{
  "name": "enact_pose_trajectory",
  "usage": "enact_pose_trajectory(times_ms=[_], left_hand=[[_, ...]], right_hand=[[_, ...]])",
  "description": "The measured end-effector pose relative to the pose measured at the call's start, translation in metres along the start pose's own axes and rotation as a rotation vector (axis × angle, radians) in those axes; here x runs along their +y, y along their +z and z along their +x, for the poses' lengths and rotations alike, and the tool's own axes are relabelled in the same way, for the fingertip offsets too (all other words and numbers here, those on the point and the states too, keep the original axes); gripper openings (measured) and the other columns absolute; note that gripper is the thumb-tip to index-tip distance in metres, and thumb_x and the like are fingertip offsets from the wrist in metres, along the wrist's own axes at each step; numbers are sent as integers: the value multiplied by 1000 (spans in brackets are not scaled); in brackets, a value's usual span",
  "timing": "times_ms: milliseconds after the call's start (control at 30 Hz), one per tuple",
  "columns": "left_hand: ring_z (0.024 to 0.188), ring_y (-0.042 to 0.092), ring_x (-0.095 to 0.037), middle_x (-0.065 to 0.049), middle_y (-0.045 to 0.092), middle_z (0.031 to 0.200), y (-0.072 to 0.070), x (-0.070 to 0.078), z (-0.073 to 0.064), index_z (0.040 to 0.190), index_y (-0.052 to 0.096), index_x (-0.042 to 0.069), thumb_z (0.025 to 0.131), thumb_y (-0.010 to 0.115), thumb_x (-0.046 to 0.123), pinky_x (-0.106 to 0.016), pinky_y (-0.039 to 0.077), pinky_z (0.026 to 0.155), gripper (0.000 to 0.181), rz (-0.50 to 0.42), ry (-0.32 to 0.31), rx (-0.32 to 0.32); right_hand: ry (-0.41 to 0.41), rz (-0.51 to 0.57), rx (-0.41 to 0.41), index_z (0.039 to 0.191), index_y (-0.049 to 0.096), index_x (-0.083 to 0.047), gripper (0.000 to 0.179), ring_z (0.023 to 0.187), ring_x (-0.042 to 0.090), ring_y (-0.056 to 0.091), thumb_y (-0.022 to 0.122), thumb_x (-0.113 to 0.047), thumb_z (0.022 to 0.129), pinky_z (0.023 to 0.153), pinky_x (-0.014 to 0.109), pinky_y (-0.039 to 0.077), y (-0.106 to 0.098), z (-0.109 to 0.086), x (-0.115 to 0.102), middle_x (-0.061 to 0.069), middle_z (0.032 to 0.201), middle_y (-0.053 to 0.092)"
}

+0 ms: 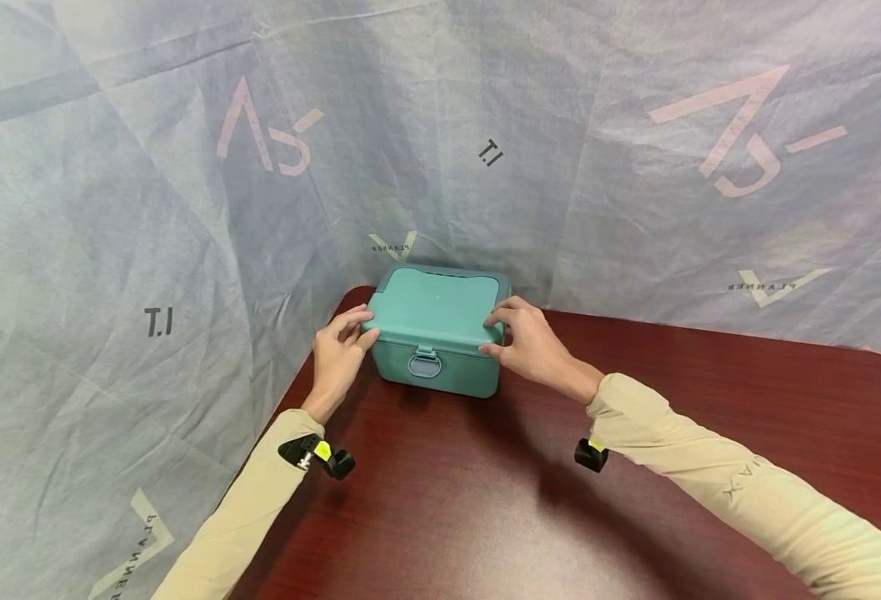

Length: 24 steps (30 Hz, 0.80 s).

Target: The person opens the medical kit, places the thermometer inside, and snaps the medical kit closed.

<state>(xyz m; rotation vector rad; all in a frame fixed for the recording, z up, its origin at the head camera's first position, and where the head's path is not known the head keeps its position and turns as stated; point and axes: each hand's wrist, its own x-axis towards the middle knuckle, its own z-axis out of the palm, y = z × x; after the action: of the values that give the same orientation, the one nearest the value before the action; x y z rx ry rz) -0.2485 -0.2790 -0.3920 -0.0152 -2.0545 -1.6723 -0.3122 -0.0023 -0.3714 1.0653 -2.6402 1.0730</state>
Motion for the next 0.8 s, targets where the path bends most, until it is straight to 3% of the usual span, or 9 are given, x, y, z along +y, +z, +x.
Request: enact_pose_trajectory(times_ms=[167,400,500,800], left_hand=[[124,47,-37,-29,51,130,0,-1,0,112,61,-16,83,65,-10,-48,34,104,29,-15,-6,0],[124,47,-36,-28,51,131,1,-6,-3,115,60,-15,84,65,-8,-49,33,104,32,-12,13,5],[125,46,-35,-28,50,131,2,-9,-5,116,60,-15,85,65,-7,-49,33,104,32,-21,36,13],[125,45,-37,-24,49,133,-2,-14,-18,120,57,-13,85,64,-8,-49,34,103,36,-57,66,84]], right_hand=[[-23,-11,23,102,68,3,29,69,19,53,77,-13,80,61,31,46,2,-1,-1,17,114,55],[-104,-118,52,98,71,0,22,94,28,51,77,-11,80,74,37,47,8,-3,-3,13,106,59],[-147,-145,62,98,71,-2,20,95,26,51,77,-10,80,74,36,47,8,-3,-2,10,105,59],[-261,-209,93,99,72,-3,22,97,25,52,77,-12,80,78,36,48,16,-2,-2,9,101,60]])
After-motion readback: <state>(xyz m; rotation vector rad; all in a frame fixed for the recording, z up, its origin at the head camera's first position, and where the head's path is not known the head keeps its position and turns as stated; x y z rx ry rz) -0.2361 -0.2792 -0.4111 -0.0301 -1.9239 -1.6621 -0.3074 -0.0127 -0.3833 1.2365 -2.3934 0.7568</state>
